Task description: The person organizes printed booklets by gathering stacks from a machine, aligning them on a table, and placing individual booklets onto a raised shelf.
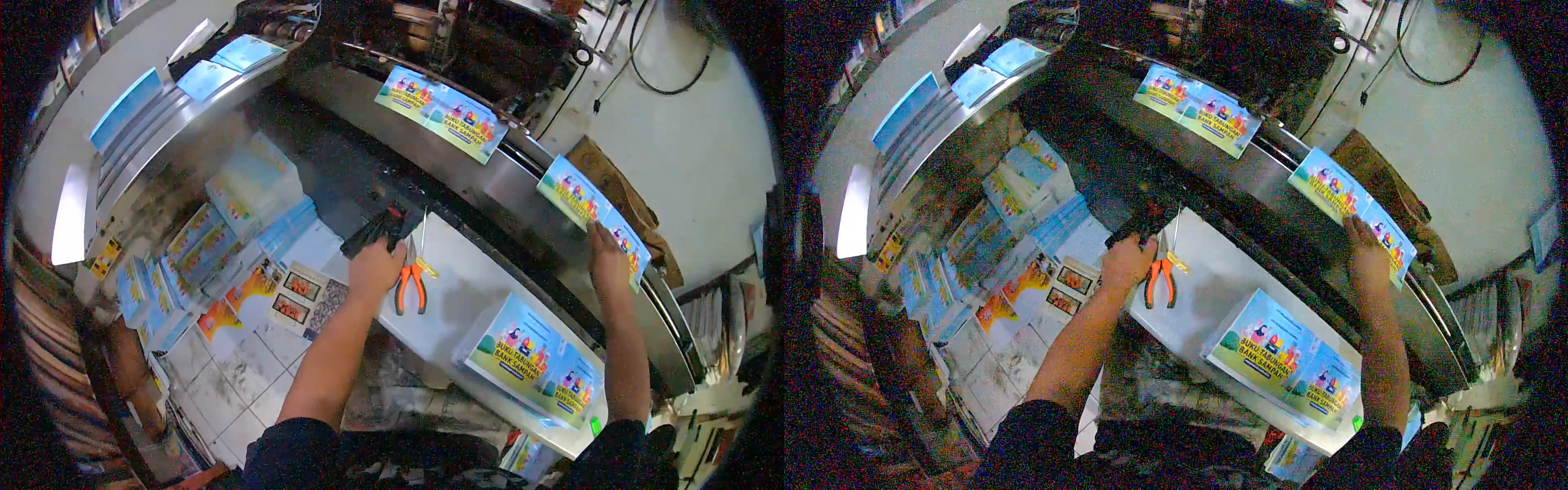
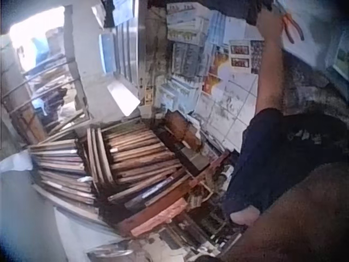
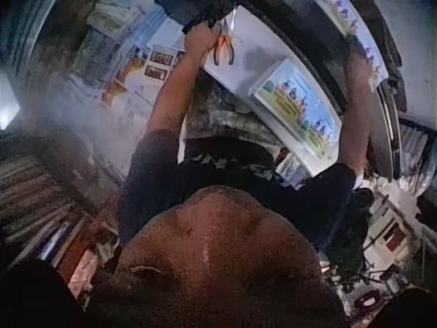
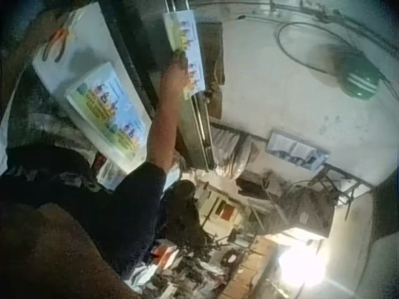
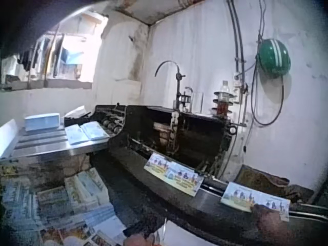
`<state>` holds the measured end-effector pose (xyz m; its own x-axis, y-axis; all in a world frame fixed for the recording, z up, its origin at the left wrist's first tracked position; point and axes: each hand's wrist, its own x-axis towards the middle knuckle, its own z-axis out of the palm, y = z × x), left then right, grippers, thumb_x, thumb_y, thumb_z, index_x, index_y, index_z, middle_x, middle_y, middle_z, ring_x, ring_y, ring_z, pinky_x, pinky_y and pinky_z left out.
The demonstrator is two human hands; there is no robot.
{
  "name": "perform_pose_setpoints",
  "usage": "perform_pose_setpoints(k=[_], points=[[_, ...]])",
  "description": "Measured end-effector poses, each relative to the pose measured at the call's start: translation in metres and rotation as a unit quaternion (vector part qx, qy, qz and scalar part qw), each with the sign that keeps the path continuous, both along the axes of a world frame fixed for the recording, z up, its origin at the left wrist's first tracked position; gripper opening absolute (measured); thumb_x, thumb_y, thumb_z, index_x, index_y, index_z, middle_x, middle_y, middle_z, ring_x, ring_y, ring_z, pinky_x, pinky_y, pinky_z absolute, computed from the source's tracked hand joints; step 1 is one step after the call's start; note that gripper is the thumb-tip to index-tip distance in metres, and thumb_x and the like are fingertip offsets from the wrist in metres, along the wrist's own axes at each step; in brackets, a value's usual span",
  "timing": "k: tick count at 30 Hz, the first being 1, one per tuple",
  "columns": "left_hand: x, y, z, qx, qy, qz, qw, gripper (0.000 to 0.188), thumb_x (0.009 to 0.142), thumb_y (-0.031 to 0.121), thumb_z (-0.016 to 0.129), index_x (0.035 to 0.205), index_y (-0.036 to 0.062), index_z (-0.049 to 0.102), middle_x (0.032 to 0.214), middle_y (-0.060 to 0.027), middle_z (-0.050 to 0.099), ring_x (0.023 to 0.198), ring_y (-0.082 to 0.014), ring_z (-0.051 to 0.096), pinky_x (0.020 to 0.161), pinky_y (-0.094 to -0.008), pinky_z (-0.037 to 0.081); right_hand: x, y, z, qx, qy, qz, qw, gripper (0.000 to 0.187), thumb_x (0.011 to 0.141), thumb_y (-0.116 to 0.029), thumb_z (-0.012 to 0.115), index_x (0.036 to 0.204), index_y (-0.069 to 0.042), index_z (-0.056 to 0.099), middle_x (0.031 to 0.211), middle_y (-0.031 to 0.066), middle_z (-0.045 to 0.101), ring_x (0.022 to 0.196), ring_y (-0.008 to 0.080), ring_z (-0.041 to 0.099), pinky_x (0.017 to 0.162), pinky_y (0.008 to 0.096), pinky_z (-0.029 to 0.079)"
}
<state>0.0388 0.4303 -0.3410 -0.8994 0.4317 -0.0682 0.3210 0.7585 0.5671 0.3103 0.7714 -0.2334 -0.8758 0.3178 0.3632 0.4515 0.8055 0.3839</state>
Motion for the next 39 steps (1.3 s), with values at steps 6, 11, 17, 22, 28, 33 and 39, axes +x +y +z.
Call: perform_pose_setpoints(k=[6,11,17,22,28,33,39], points=[[-0.002,-0.002,-0.006,-0.008,0.002,0.002,1.000,0.049,0.089,0.045,0.047,0.102,0.0023,0.066,0.091,-0.0263,0.066,0.089,-0.0406,0.065,0.083,-0.0486,0.050,0.025,-0.066,0.020,-0.182,-0.061,-0.092,0.977,0.035,0.084,-0.015,0.057,0.118,-0.007,0.060,0.118,0.0185,0.062,0.104,0.0361,0.062,0.089,0.0431,0.051],[-0.003,-0.012,-0.005,-0.014,-0.011,0.004,1.000,0.050,0.089,0.044,0.046,0.103,0.0003,0.065,0.093,-0.0267,0.066,0.092,-0.0414,0.064,0.085,-0.0494,0.049,0.074,-0.153,0.049,-0.352,-0.094,0.017,0.931,0.057,0.072,-0.026,0.075,0.121,-0.004,0.056,0.110,0.0200,0.063,0.099,0.0392,0.061,0.086,0.0453,0.050],[-0.001,-0.001,-0.005,-0.005,-0.012,-0.009,1.000,0.052,0.090,0.046,0.044,0.104,0.0004,0.065,0.096,-0.0262,0.066,0.093,-0.0407,0.064,0.085,-0.0483,0.049,0.109,-0.206,0.036,-0.311,-0.200,0.000,0.929,0.087,0.062,-0.043,0.082,0.131,-0.002,0.048,0.138,0.0205,0.045,0.125,0.0387,0.044,0.102,0.0455,0.041],[-0.004,-0.006,-0.007,-0.021,-0.010,-0.001,1.000,0.053,0.091,0.047,0.043,0.106,0.0015,0.064,0.097,-0.0255,0.066,0.094,-0.0394,0.064,0.085,-0.0474,0.049,0.105,-0.200,0.038,-0.373,-0.192,0.001,0.908,0.077,0.064,-0.032,0.082,0.128,-0.002,0.050,0.136,0.0221,0.047,0.122,0.0382,0.048,0.102,0.0431,0.042],[-0.003,-0.005,-0.002,-0.024,-0.014,-0.009,1.000,0.052,0.091,0.047,0.044,0.105,0.0019,0.064,0.097,-0.0251,0.066,0.094,-0.0387,0.064,0.084,-0.0475,0.050,0.109,-0.191,0.064,-0.447,-0.184,-0.037,0.875,0.043,0.074,-0.019,0.068,0.114,-0.006,0.060,0.107,0.0202,0.064,0.098,0.0387,0.062,0.089,0.0454,0.049],[-0.004,-0.007,-0.005,-0.011,-0.024,-0.011,1.000,0.050,0.091,0.046,0.045,0.102,0.0012,0.065,0.094,-0.0258,0.066,0.090,-0.0396,0.065,0.082,-0.0483,0.051,0.094,-0.136,0.099,-0.245,-0.105,-0.109,0.958,0.016,0.082,-0.007,0.059,0.097,-0.001,0.062,0.082,0.0205,0.062,0.075,0.0382,0.060,0.071,0.0463,0.048],[-0.004,-0.006,-0.006,-0.007,-0.008,-0.007,1.000,0.049,0.091,0.045,0.045,0.099,0.0013,0.065,0.092,-0.0258,0.066,0.089,-0.0397,0.065,0.081,-0.0490,0.051,0.031,-0.022,0.146,-0.064,0.157,-0.089,0.982,0.040,0.093,-0.009,0.045,0.132,-0.008,0.051,0.115,0.0221,0.062,0.103,0.0350,0.063,0.086,0.0425,0.050]])
